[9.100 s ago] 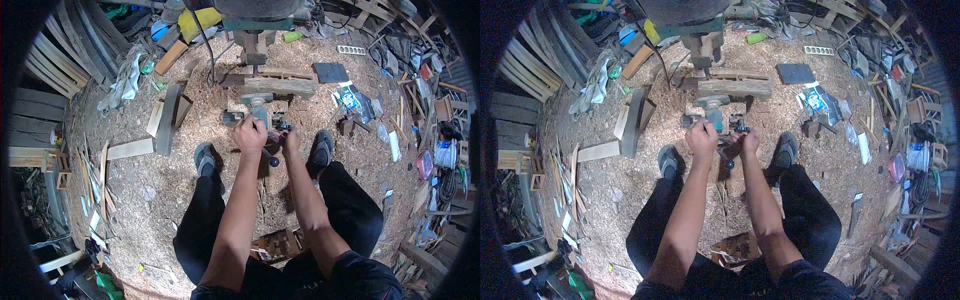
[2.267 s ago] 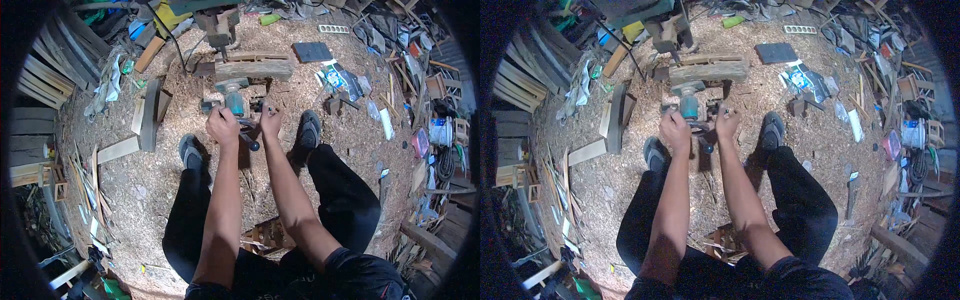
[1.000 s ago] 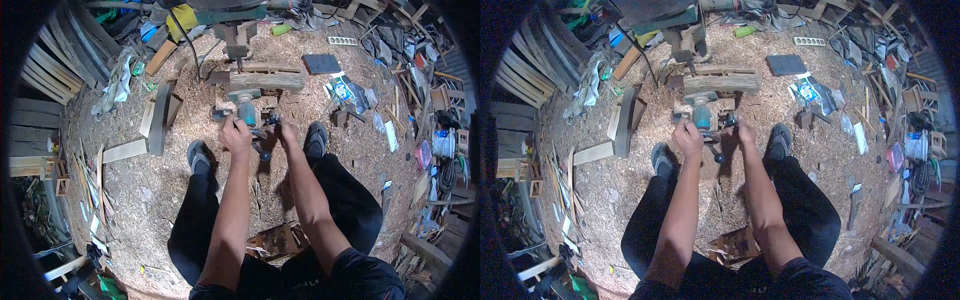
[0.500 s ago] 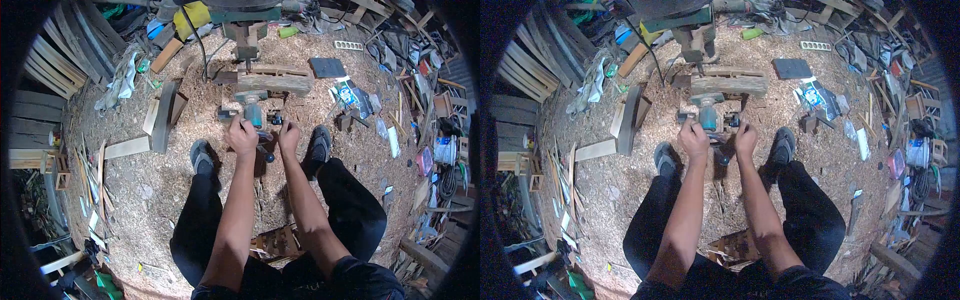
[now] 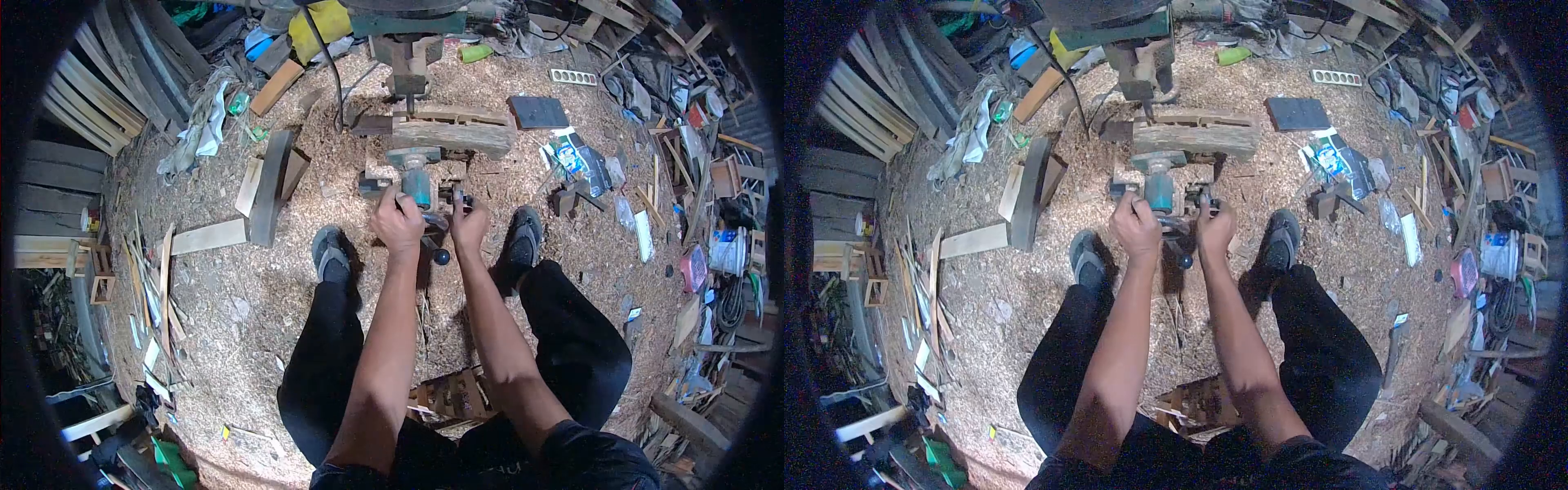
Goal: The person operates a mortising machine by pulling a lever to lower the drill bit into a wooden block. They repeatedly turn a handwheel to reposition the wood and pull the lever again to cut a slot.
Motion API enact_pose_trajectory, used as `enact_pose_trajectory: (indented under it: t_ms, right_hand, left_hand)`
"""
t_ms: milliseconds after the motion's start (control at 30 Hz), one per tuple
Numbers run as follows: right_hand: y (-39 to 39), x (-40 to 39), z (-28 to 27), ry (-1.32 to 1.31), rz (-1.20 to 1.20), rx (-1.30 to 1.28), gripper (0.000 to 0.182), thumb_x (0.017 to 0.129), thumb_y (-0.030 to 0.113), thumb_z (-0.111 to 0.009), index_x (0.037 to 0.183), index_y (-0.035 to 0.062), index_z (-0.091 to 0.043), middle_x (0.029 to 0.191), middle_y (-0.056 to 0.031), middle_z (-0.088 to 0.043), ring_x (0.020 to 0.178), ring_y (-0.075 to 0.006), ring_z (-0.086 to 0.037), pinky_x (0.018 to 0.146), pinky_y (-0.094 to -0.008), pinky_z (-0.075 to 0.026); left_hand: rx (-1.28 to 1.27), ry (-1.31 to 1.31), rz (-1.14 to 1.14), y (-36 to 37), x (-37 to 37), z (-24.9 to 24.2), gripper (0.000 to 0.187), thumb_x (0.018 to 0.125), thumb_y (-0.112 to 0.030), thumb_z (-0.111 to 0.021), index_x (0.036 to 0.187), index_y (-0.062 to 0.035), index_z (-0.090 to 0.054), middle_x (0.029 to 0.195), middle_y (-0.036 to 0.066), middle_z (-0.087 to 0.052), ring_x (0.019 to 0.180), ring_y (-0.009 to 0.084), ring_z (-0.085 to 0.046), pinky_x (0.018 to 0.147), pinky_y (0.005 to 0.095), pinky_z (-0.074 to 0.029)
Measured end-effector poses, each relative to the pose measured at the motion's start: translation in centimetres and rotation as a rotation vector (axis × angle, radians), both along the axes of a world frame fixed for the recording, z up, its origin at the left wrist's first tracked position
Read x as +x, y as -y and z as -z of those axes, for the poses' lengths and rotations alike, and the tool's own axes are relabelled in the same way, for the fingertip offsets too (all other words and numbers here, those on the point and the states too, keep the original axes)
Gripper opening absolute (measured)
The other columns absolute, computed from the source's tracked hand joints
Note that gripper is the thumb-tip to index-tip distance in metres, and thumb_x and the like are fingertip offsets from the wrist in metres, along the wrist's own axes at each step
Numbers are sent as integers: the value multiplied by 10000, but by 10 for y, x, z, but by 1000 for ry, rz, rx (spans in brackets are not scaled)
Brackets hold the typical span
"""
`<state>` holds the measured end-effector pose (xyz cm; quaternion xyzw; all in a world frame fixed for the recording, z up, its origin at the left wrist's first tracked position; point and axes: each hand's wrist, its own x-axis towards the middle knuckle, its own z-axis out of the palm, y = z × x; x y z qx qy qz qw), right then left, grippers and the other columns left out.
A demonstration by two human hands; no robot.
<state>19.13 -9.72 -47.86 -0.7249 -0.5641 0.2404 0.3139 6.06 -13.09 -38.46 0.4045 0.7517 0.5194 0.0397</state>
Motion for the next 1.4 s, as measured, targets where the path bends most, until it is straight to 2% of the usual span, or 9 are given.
enact_pose_trajectory:
  t_ms: [200,433,567,600,867,1133,1267,1300,1400]
  right_hand:
    - [-11,13,17,-1372,183,-463,472,1024,376,-459,950,-45,-660,758,-126,-664,664,-172,-640,562,-286,-479]
    - [-1,-4,26,-70,108,78,546,921,447,-619,1017,-90,-651,895,-250,-642,832,-373,-629,762,-478,-481]
    - [-18,11,91,-720,242,-452,560,980,489,-507,1012,-51,-652,908,-216,-654,830,-369,-623,740,-490,-482]
    - [-18,10,79,-1475,393,-637,553,1020,475,-414,1017,-37,-622,905,-170,-662,824,-362,-624,719,-482,-489]
    - [3,-12,10,20,-32,315,394,980,345,-570,1027,-46,-590,875,-184,-638,849,-331,-611,821,-416,-471]
    - [-6,-6,23,-1242,294,-303,512,1042,417,-383,1019,-57,-575,848,-174,-680,648,-245,-672,589,-372,-522]
    - [-4,-12,11,-972,199,-266,616,1034,489,-351,1046,-85,-575,879,-207,-683,728,-294,-690,667,-383,-543]
    - [0,-27,14,-180,192,166,633,1002,513,-430,1098,-94,-584,921,-219,-688,812,-326,-683,756,-393,-531]
    - [5,-13,18,-401,34,-18,693,983,574,-424,1108,-87,-586,950,-198,-687,821,-351,-665,764,-405,-527]
  left_hand:
    - [68,-16,-20,-2,2,-4,252,842,-182,-458,708,17,-537,646,275,-530,608,489,-527,562,523,-387]
    - [75,32,12,-3,1,4,257,842,-193,-461,734,25,-546,643,270,-521,602,460,-538,560,499,-397]
    - [50,59,9,0,2,-3,240,823,-183,-469,732,17,-565,635,278,-521,600,472,-537,562,507,-403]
    - [55,50,-7,2,3,-2,240,822,-183,-468,728,16,-563,635,279,-523,599,474,-536,560,509,-402]
    - [30,27,-22,-1,2,2,237,813,-190,-476,753,9,-591,660,277,-565,612,479,-561,572,519,-429]
    - [45,41,-19,0,3,-4,255,817,-201,-473,727,18,-566,658,280,-560,620,490,-551,581,527,-415]
    - [54,48,-22,1,3,-6,258,823,-198,-469,729,23,-562,660,280,-557,616,486,-547,577,523,-409]
    - [55,47,-28,1,4,-5,258,824,-197,-468,729,24,-561,659,279,-555,613,484,-544,573,522,-405]
    - [29,-22,-26,0,0,3,224,809,-190,-478,736,-15,-598,656,251,-584,601,462,-580,553,519,-446]
